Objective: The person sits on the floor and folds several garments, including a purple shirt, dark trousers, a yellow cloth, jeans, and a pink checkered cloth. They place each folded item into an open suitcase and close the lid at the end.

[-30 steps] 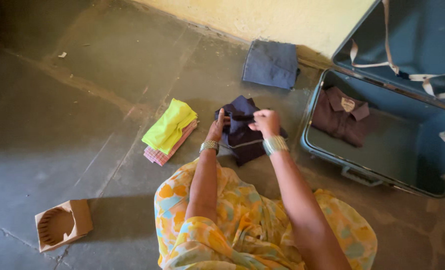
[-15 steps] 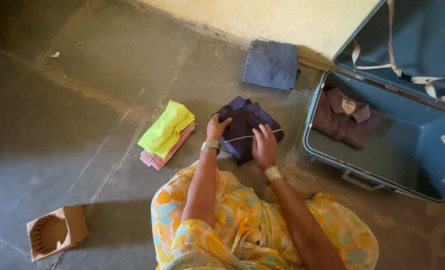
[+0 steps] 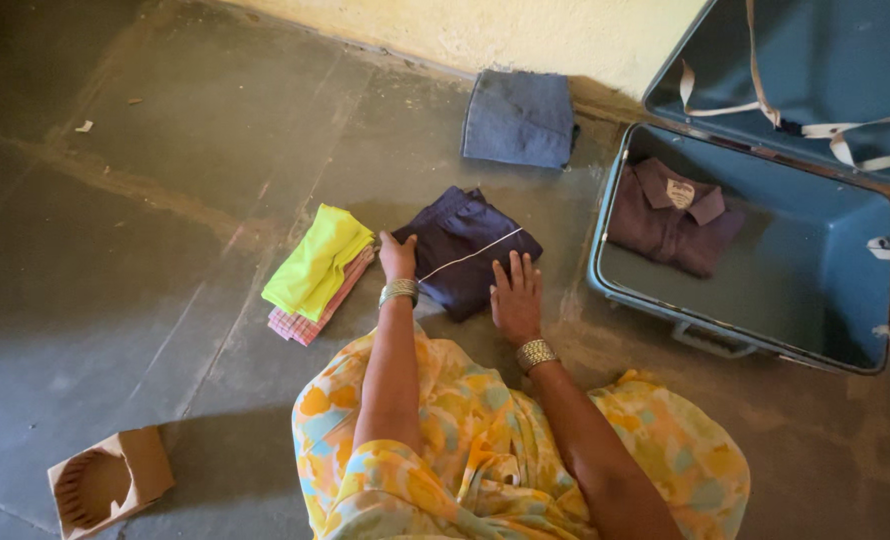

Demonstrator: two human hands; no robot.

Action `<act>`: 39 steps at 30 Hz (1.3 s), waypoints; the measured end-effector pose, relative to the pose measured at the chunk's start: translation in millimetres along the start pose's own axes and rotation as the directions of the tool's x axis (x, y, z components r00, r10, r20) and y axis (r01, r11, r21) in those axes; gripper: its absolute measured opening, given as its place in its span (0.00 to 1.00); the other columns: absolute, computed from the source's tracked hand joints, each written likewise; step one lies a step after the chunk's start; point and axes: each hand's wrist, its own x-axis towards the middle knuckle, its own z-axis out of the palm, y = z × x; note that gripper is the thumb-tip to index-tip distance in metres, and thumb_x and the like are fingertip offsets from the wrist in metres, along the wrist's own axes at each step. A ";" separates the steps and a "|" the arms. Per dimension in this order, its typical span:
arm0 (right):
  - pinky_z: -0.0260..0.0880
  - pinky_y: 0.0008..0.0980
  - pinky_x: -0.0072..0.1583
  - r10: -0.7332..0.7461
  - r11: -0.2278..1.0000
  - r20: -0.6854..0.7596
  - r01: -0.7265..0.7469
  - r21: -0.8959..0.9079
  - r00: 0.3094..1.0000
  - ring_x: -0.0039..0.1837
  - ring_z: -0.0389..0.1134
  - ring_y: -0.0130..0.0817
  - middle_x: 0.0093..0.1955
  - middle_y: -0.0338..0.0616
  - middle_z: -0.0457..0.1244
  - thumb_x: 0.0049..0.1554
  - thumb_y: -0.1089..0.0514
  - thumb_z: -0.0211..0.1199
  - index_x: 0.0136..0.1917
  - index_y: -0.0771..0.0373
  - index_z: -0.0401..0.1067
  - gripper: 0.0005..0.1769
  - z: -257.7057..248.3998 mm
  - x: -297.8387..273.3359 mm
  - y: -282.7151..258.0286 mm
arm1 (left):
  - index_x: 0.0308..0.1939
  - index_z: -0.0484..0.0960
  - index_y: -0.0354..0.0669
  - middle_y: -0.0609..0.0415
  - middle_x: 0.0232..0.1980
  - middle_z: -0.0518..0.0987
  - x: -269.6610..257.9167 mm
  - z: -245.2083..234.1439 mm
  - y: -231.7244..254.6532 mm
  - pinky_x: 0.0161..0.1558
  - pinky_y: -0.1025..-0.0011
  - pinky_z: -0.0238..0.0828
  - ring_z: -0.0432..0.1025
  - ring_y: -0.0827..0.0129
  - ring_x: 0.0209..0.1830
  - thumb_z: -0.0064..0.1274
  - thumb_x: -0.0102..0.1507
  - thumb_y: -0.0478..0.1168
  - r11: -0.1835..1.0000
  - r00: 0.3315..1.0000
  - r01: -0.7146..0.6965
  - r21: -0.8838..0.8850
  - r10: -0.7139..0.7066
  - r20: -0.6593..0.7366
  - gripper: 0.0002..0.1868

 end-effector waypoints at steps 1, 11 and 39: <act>0.45 0.60 0.77 0.004 1.000 -0.003 -0.004 0.004 1.000 0.84 0.43 0.56 0.82 0.57 0.49 0.58 0.52 0.61 0.75 0.57 0.63 0.32 1.8 2.5 3.5 | 0.67 0.65 0.29 0.29 0.61 0.73 -4.5 -0.8 0.8 0.55 0.55 0.73 0.73 0.38 0.55 0.66 0.57 0.46 0.999 1.000 -0.009 0.045 0.009 -0.009 0.41; 0.61 0.61 0.68 0.023 0.996 0.674 0.040 -0.078 0.738 0.71 0.61 0.50 0.70 0.50 0.60 0.55 0.47 0.62 0.65 0.50 0.72 0.25 -7.9 5.9 29.3 | 0.61 0.77 0.51 0.46 0.59 0.81 -4.7 16.2 -12.4 0.61 0.56 0.73 0.73 0.48 0.63 0.65 0.56 0.34 0.770 0.835 -0.530 0.356 0.399 0.379 0.29; 0.64 0.48 0.68 0.229 0.948 -0.108 -0.197 0.250 0.967 0.69 0.63 0.48 0.68 0.47 0.63 0.61 0.55 0.63 0.66 0.57 0.70 0.20 -37.6 12.3 61.7 | 0.44 0.80 0.45 0.54 0.35 0.80 -5.0 19.5 -6.0 0.31 0.65 0.71 0.74 0.67 0.31 0.72 0.50 0.39 0.990 0.672 0.083 -0.112 0.027 0.740 0.21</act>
